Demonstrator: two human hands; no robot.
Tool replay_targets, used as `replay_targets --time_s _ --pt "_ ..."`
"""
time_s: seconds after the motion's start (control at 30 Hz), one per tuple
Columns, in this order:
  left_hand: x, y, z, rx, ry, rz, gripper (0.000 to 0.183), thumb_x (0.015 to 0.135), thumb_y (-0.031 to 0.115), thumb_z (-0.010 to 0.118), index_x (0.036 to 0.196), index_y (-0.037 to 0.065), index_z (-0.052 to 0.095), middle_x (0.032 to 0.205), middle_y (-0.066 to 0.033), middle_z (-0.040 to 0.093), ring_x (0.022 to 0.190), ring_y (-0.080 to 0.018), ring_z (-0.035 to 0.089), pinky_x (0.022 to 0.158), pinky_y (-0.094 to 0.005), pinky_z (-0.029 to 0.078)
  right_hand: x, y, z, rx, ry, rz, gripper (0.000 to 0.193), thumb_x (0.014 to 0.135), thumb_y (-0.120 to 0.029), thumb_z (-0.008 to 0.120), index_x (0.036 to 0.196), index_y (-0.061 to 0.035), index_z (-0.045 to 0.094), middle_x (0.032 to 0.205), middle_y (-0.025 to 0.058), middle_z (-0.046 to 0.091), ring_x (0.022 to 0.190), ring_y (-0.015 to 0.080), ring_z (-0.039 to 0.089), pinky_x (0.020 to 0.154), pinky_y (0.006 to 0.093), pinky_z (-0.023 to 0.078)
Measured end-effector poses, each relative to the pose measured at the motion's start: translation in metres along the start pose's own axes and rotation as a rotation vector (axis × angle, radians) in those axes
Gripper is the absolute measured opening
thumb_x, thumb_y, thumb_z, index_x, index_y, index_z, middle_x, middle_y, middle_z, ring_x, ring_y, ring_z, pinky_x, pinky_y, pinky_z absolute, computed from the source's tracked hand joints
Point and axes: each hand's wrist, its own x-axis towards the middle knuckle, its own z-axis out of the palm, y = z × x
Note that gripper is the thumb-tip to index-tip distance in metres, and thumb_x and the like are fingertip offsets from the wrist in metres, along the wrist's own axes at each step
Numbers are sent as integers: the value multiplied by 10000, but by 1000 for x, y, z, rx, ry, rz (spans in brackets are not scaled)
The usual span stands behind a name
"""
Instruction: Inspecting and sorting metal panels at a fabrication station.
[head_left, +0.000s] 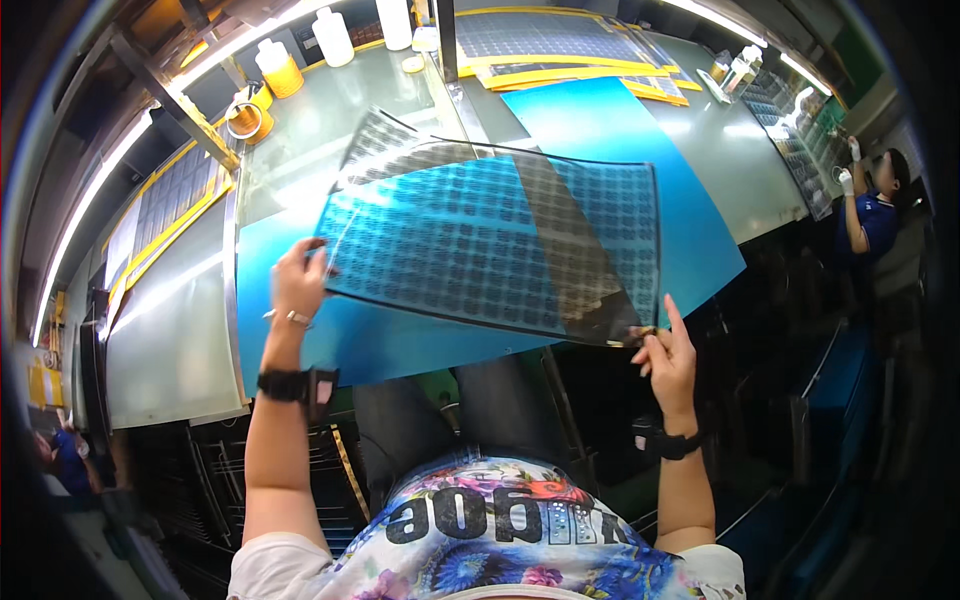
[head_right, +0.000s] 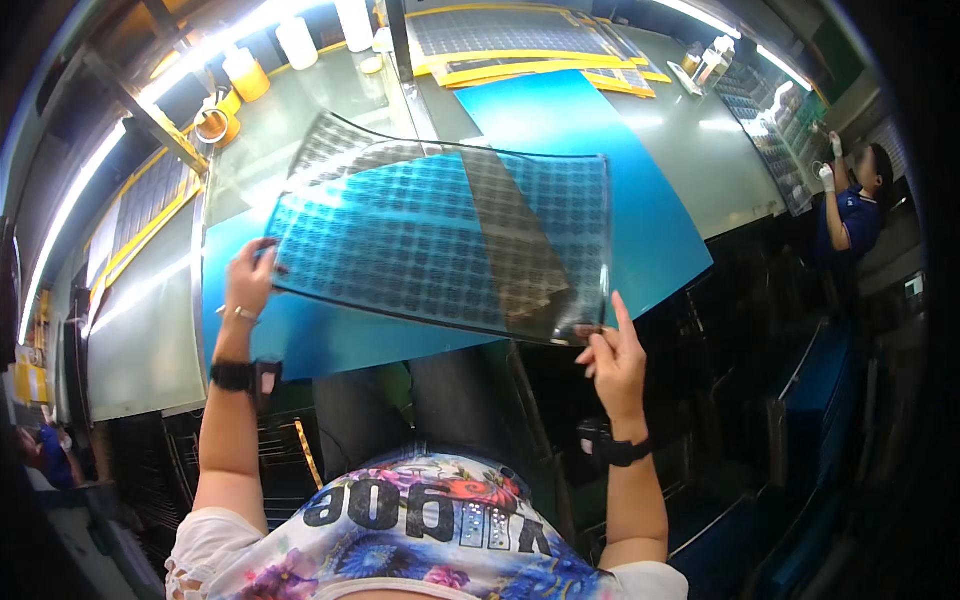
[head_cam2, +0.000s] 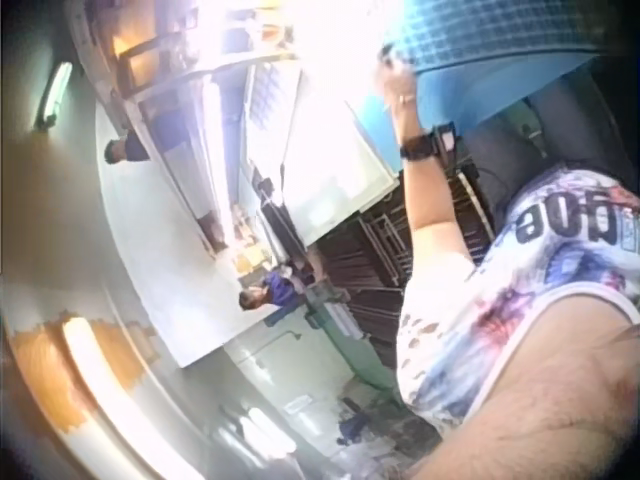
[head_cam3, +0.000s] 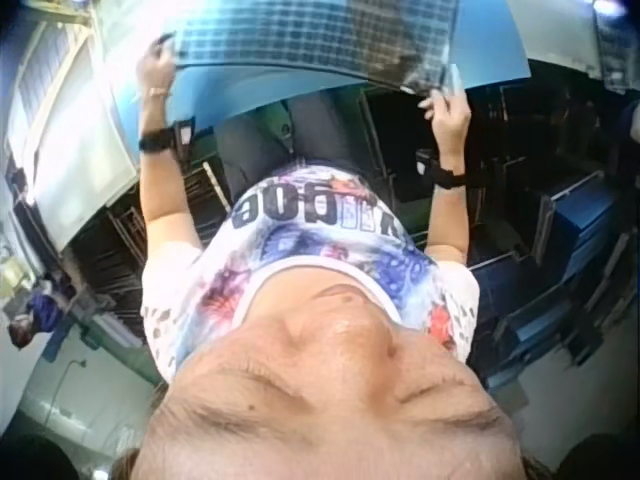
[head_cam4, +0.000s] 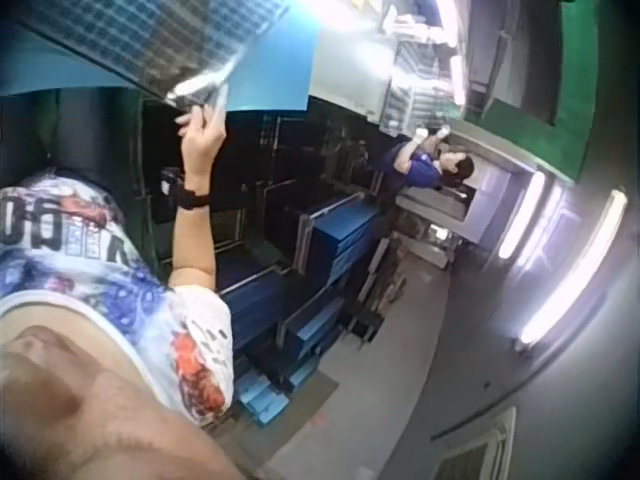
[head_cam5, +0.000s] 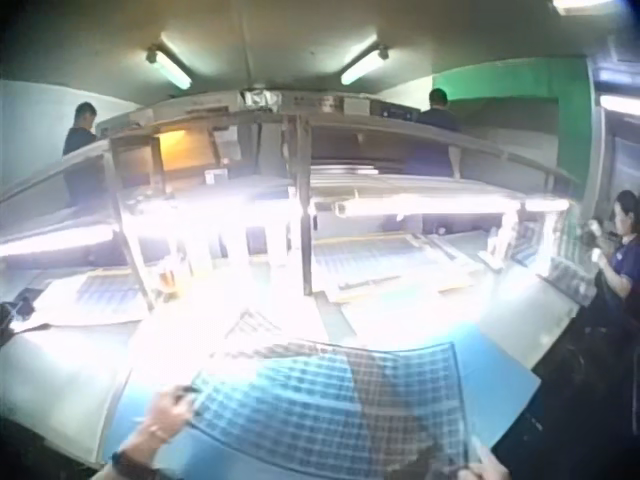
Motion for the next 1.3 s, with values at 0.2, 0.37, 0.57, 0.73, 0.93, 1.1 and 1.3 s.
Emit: replay_targets --time_s 0.2,0.37,0.57,0.73,0.93,1.1,1.3 --pt "-71 -75 -92 -65 331 -62 156 889 172 568 902 16 580 675 -57 590 435 -79 496 358 -214 341 7 11 73 195 -181 180 100 830 -35 579 914 15 557 762 55 639 596 70 573 505 181 438" --pt "-125 -127 -99 -269 332 -124 124 899 129 547 957 20 566 722 -44 581 403 -39 408 349 -175 329 4 17 102 -163 -82 -95 94 766 -14 628 823 -2 555 690 37 559 557 110 522 524 256 429" --pt "-132 -134 -98 -293 351 -201 126 896 118 551 973 20 570 708 -30 568 415 -42 418 366 -172 339 14 13 99 -337 -87 -184 137 719 -21 662 791 -10 546 699 74 503 589 187 519 551 296 424" --pt "-128 -133 -100 -272 356 -227 132 894 127 558 978 27 573 713 -33 575 420 -40 425 375 -171 344 15 12 98 -392 -137 -209 148 718 -33 667 801 -13 546 725 71 495 622 208 524 561 305 430" --pt "-130 -135 -98 -295 363 -208 130 891 122 561 983 31 576 711 -33 577 424 -36 428 378 -170 347 9 6 97 -416 -141 -196 161 720 -54 674 807 -20 542 758 72 496 638 208 529 581 313 437" --pt "-130 -138 -98 -276 375 -216 131 890 113 562 990 29 574 700 -28 574 428 -36 432 381 -170 348 9 9 96 -472 -130 -260 197 704 -60 687 818 -15 533 790 89 487 715 237 525 642 336 439" --pt "-134 -143 -102 -274 425 -268 149 877 187 596 940 54 570 688 -14 594 448 -31 475 385 -157 344 7 8 103 -595 -42 -506 218 705 -53 680 830 -12 506 842 120 472 786 301 503 698 368 425"
